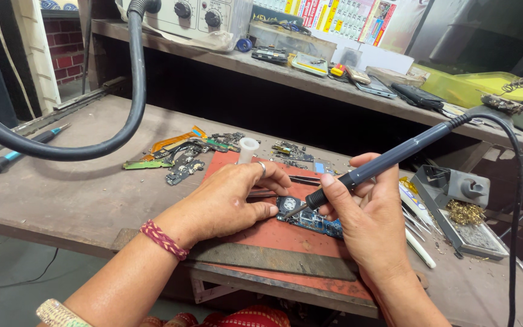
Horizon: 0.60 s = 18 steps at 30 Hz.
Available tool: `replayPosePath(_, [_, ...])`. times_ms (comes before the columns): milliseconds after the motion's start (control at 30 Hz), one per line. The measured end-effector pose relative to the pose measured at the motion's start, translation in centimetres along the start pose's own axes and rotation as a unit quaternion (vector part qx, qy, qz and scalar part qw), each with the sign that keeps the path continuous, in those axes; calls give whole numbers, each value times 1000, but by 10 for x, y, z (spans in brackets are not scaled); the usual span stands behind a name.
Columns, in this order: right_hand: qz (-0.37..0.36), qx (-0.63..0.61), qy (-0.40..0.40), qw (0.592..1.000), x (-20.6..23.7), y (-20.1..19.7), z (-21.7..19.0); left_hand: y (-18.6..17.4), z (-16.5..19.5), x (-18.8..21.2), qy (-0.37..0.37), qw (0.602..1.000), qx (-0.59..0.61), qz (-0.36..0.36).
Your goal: The person uses a soldering iron and tweezers to solder components on a small blue circuit board. They repeatedly apply solder to specific points on the board while holding it steady with their left hand.
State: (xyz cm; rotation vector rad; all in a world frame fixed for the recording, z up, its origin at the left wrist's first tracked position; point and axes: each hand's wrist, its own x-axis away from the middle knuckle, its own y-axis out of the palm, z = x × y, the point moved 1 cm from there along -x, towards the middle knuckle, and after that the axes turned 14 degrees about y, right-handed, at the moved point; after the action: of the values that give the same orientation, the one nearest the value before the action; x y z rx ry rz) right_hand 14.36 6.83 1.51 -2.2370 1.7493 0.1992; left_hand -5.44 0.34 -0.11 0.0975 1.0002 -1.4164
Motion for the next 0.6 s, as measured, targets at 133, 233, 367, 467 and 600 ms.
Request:
replayPosePath(133, [-5,-11,-8,1000,1,0,-1,0,0,-1,0,1000,0,-4])
replayPosePath(233, [-4,-7,-5,1000,1,0,-1,0,0,-1,0,1000,11,-3])
replayPosePath(367, [-4,0,-7,1000,1,-1,-1,0,1,-1,-1,1000,8,-4])
replayPosePath(467, [-6,-3,-12,1000,1,0,-1,0,3,-1,3,1000,-15,-4])
replayPosePath(600, [-4,4,-20,1000,1,-2,0,0,1,0,3,1000,22,2])
